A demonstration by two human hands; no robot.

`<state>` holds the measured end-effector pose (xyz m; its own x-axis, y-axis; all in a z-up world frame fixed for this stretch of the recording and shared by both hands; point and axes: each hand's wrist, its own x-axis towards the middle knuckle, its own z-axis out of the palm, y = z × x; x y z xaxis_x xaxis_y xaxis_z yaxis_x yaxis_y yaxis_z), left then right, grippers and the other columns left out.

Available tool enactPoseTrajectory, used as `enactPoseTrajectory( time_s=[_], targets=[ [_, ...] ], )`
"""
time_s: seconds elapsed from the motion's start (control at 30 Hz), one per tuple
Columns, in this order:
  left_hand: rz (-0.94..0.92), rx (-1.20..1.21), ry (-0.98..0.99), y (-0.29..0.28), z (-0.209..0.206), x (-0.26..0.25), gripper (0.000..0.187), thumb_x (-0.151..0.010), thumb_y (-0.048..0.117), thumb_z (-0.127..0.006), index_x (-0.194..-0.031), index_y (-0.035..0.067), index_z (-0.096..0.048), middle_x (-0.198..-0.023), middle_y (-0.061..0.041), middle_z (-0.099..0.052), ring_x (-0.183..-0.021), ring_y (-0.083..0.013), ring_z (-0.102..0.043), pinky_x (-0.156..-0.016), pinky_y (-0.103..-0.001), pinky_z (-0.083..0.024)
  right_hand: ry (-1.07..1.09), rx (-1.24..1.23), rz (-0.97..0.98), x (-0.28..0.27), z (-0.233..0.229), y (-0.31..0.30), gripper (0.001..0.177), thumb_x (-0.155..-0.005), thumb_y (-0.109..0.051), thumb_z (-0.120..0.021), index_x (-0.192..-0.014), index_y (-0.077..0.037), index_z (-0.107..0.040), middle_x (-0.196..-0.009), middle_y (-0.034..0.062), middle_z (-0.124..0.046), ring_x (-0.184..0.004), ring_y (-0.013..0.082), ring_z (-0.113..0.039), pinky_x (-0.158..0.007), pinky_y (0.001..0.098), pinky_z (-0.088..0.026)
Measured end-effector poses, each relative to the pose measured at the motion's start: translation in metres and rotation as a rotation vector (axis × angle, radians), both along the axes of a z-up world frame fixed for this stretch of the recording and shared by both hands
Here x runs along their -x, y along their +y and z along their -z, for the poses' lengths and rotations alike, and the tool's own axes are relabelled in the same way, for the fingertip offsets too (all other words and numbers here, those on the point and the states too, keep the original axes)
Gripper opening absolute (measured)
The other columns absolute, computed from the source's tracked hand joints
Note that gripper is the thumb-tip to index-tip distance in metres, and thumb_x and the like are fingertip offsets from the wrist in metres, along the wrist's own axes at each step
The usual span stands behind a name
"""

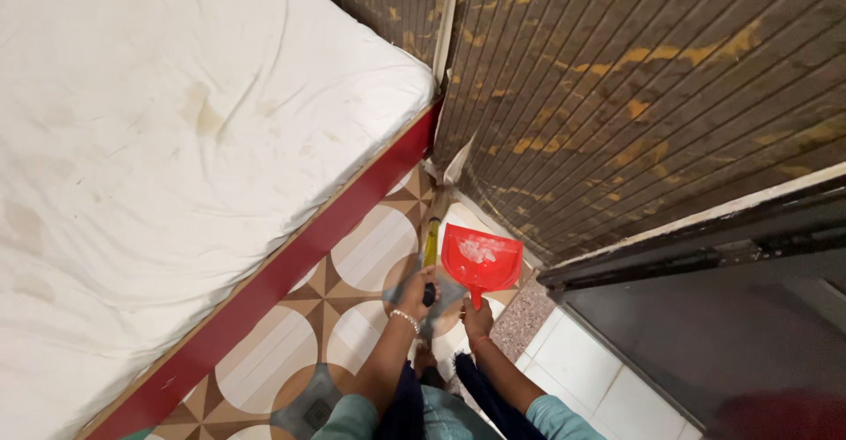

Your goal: The person sweeps a patterned tiled floor in a bedroom using a broom and a red dustpan. They move around a bed and plastic chairs, sweeping debris into the dustpan.

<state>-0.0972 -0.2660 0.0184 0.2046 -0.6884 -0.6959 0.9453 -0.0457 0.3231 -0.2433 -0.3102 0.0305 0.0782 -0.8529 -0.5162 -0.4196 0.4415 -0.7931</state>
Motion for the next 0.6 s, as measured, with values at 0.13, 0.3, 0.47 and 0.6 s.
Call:
enactPoseTrajectory(
  time_s=[0.13, 0.3, 0.47, 0.6],
  targets=[
    [-0.137, -0.119, 0.020, 0.025, 0.011, 0.001, 0.019, -0.098, 0.019, -0.064, -0.106, 0.004, -0.055, -0.073, -0.008, -0.056, -0.051, -0.0185, -0.054, -0.044, -0.030, -0.047, 0.006, 0.015, -0.035, -0.001, 0.000, 0.008, 0.028, -0.094, -0.028, -0.068, -0.106, -0.003, -0.063, -0.081, 0.0079, -0.070, -0.064, 0.0160, -0.067, -0.058, 0.0314, -0.054],
    [-0.277, -0.180, -0.032, 0.074, 0.016, 0.009, 0.027, -0.085, 0.005, -0.062, -0.111, 0.013, -0.062, -0.077, -0.006, -0.055, -0.049, -0.0237, -0.051, -0.041, -0.039, -0.046, 0.059, -0.011, -0.048, 0.001, 0.001, 0.017, 0.029, -0.094, -0.028, -0.069, -0.106, -0.002, -0.063, -0.080, 0.0090, -0.070, -0.065, 0.0171, -0.067, -0.058, 0.0320, -0.055],
    [-0.268, -0.207, 0.058, 0.096, 0.004, 0.023, 0.029, -0.094, 0.028, -0.055, -0.121, 0.018, -0.055, -0.082, -0.007, -0.058, -0.051, -0.0237, -0.054, -0.043, -0.037, -0.045, 0.067, 0.004, -0.065, -0.011, 0.005, 0.031, 0.033, -0.093, -0.030, -0.069, -0.106, 0.000, -0.064, -0.080, 0.0094, -0.070, -0.064, 0.0182, -0.068, -0.058, 0.0329, -0.054],
    [-0.100, -0.200, 0.064, 0.080, -0.008, 0.037, 0.046, -0.085, 0.011, -0.062, -0.129, 0.026, -0.056, -0.090, -0.003, -0.060, -0.063, -0.0202, -0.062, -0.055, -0.040, -0.054, 0.068, 0.038, -0.105, -0.023, 0.006, 0.037, 0.034, -0.093, -0.033, -0.068, -0.107, -0.003, -0.066, -0.080, 0.0070, -0.071, -0.065, 0.0159, -0.067, -0.059, 0.0313, -0.055]
  ],
)
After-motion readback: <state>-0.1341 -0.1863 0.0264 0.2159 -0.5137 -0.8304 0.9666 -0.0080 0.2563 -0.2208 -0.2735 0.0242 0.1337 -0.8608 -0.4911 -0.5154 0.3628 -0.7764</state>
